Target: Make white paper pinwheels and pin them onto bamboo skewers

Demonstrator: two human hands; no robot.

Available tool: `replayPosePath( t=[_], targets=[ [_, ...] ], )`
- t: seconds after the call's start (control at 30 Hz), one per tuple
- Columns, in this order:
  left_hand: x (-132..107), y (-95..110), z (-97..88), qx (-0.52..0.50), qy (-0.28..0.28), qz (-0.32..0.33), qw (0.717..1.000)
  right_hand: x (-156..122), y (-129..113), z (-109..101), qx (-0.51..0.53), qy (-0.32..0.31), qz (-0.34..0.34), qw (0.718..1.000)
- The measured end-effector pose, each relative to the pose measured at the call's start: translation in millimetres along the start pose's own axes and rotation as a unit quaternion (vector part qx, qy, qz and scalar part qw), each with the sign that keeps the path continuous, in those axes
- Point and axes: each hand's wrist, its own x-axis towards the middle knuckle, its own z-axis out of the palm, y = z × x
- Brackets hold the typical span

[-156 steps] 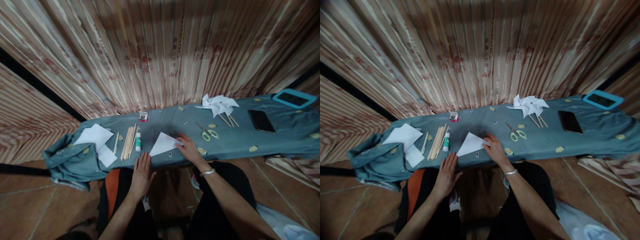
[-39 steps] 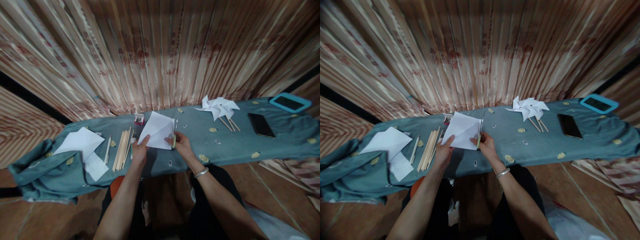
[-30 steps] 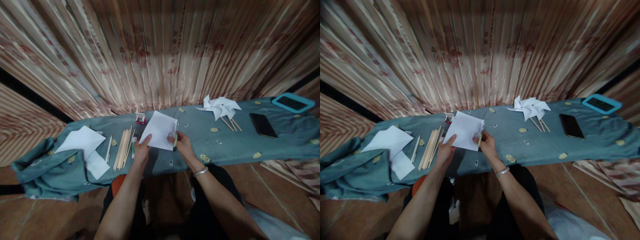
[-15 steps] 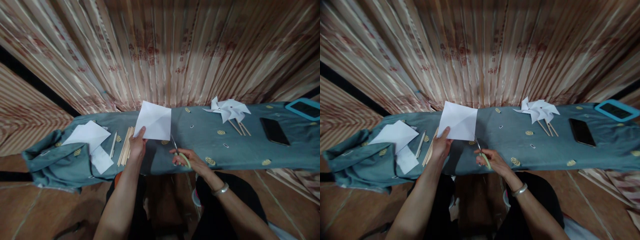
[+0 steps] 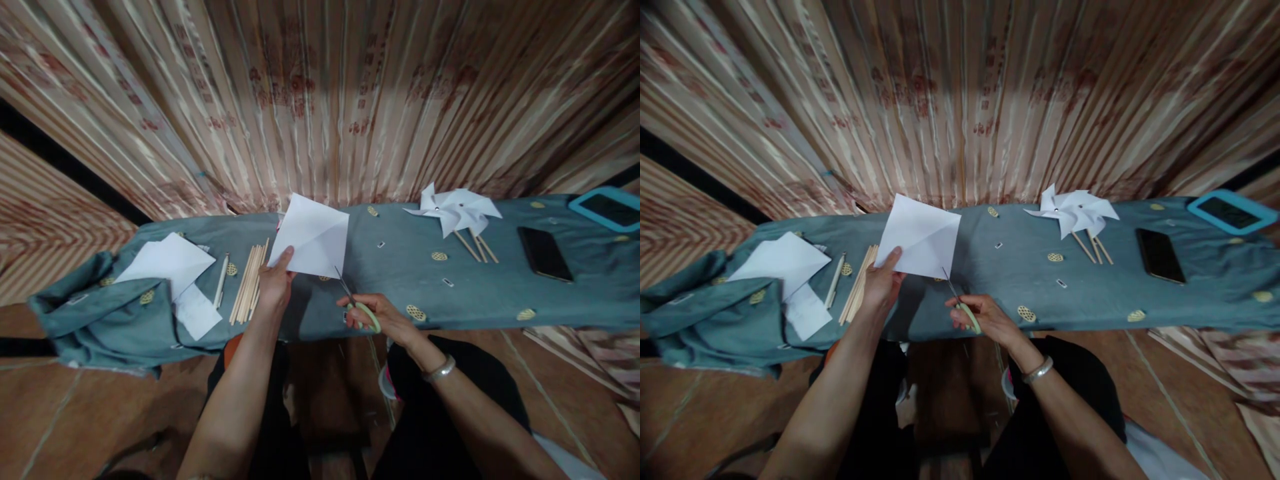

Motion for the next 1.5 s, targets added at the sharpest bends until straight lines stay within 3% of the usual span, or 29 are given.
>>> replayPosePath(
  t=[1.5],
  targets=[
    [-2.5, -2.0, -3.1, 0.021, -0.014, -0.016, 1.000, 4.6, 8.1, 2.3, 0.045, 0.020, 0.027, 0.998]
  ],
)
